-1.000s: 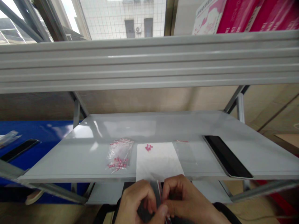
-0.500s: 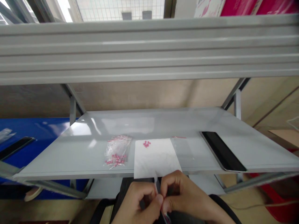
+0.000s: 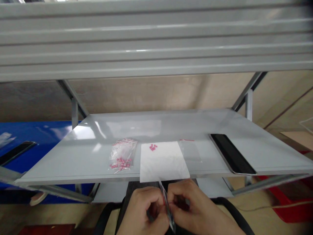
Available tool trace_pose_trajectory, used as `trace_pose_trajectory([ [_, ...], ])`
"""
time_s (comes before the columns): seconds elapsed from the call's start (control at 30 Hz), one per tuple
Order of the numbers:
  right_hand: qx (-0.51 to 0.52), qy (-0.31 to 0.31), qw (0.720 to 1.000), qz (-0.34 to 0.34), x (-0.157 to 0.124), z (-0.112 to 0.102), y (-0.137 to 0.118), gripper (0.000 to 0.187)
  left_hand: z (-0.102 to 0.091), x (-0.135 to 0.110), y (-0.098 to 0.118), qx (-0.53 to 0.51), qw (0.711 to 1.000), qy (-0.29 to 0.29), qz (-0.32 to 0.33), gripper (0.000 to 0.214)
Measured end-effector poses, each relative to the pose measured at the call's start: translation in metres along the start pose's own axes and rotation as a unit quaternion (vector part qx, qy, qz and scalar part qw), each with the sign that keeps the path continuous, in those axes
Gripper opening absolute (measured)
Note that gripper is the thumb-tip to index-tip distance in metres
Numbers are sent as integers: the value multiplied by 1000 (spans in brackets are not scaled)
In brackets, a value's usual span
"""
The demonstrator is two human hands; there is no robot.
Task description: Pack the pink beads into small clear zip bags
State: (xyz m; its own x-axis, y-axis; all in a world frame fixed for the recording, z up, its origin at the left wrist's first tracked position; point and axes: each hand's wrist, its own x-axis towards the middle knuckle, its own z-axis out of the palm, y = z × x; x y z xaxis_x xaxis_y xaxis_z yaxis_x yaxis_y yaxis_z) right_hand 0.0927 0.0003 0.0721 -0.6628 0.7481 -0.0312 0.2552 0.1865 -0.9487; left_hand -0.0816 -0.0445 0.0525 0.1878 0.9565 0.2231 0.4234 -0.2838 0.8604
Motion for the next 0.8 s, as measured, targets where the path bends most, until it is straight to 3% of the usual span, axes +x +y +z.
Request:
trace_pose_trajectory([
  [0.27, 2, 18, 1000, -18, 0, 7, -2, 24, 6, -2, 11, 46, 997, 57, 38, 18],
  [0.57, -1, 67, 997, 38, 0, -3, 0, 18, -3, -2, 16, 123, 978, 140, 93, 28],
  [0.67, 34, 42, 998, 39, 1, -7, 0, 14, -8, -1, 15, 126, 976, 121, 130, 19],
  [0.77, 69, 9, 997, 39, 2, -8, 2, 12, -6, -1, 5, 176, 972, 57, 148, 91],
  [0.8, 74, 7, 996, 40, 2, -8, 3, 11, -4, 0, 1, 187, 970, 44, 152, 102],
])
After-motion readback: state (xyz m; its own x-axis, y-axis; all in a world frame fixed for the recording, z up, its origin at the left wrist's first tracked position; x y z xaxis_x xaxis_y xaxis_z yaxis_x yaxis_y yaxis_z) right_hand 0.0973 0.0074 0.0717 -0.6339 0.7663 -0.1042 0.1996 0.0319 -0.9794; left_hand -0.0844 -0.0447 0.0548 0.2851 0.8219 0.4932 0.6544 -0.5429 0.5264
